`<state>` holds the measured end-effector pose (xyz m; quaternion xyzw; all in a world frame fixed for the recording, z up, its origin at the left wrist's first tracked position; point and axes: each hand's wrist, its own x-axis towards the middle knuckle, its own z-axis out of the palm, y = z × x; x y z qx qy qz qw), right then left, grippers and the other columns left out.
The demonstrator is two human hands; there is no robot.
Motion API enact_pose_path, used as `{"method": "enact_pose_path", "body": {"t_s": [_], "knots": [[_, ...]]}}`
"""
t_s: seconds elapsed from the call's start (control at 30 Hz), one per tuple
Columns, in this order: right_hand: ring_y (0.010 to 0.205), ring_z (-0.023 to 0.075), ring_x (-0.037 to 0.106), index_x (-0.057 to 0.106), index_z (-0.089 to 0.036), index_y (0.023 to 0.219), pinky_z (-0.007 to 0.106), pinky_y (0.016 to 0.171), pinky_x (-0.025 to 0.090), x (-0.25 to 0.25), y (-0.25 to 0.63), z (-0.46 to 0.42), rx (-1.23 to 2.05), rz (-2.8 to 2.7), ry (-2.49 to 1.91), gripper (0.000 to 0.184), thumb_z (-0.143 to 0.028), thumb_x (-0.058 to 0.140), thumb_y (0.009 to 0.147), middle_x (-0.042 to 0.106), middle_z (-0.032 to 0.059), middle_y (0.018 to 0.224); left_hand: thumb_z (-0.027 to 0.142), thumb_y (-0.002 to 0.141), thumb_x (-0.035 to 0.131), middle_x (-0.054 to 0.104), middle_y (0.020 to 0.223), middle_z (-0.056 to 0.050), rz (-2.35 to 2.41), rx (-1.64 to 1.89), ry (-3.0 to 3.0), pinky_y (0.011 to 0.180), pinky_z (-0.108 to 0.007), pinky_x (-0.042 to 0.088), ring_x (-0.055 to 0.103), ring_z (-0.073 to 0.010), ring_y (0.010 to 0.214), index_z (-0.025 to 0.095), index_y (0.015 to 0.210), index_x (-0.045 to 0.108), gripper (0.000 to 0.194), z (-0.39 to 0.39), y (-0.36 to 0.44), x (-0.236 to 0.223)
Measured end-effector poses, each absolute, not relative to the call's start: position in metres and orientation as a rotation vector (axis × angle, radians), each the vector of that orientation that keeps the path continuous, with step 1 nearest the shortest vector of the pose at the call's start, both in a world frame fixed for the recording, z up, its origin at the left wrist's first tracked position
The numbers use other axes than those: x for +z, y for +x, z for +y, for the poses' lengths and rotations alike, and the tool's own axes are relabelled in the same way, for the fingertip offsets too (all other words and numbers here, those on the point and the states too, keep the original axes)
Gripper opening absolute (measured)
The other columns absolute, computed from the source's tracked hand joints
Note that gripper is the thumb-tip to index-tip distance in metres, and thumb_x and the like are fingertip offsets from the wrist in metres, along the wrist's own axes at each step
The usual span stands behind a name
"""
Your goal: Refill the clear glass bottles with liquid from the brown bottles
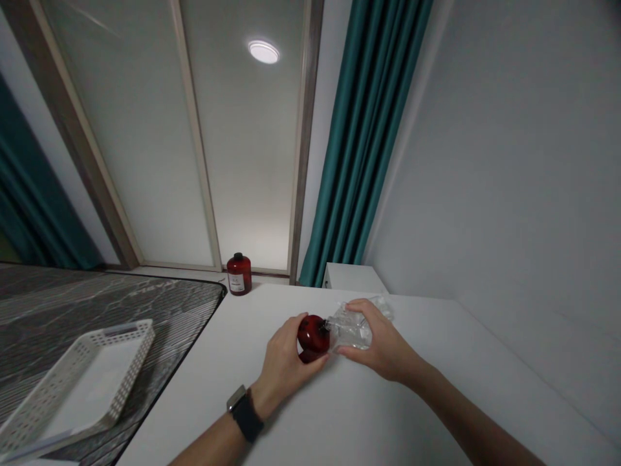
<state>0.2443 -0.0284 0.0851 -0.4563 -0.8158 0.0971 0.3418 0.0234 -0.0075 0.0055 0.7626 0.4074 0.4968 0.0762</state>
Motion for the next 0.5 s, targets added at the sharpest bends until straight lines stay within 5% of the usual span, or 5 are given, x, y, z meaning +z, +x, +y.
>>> {"method": "enact_pose_path", "body": {"t_s": [0.5], "knots": [[0.117, 0.0307, 0.06, 0.05, -0.022, 0.123, 0.049, 0.101, 0.05, 0.0911, 0.2437, -0.0273, 0.243, -2.158, -1.175, 0.059, -0.025, 0.081, 0.072, 0.061, 0.0124, 0.123, 0.032, 0.07, 0.081, 0.071, 0.115, -0.011, 1.215, 1.485, 2.242, 0.087, -0.044, 0.061, 0.071, -0.0294, 0.102, 0.019, 0.127, 0.05, 0.066, -0.0082, 0.0248, 0.006]]}}
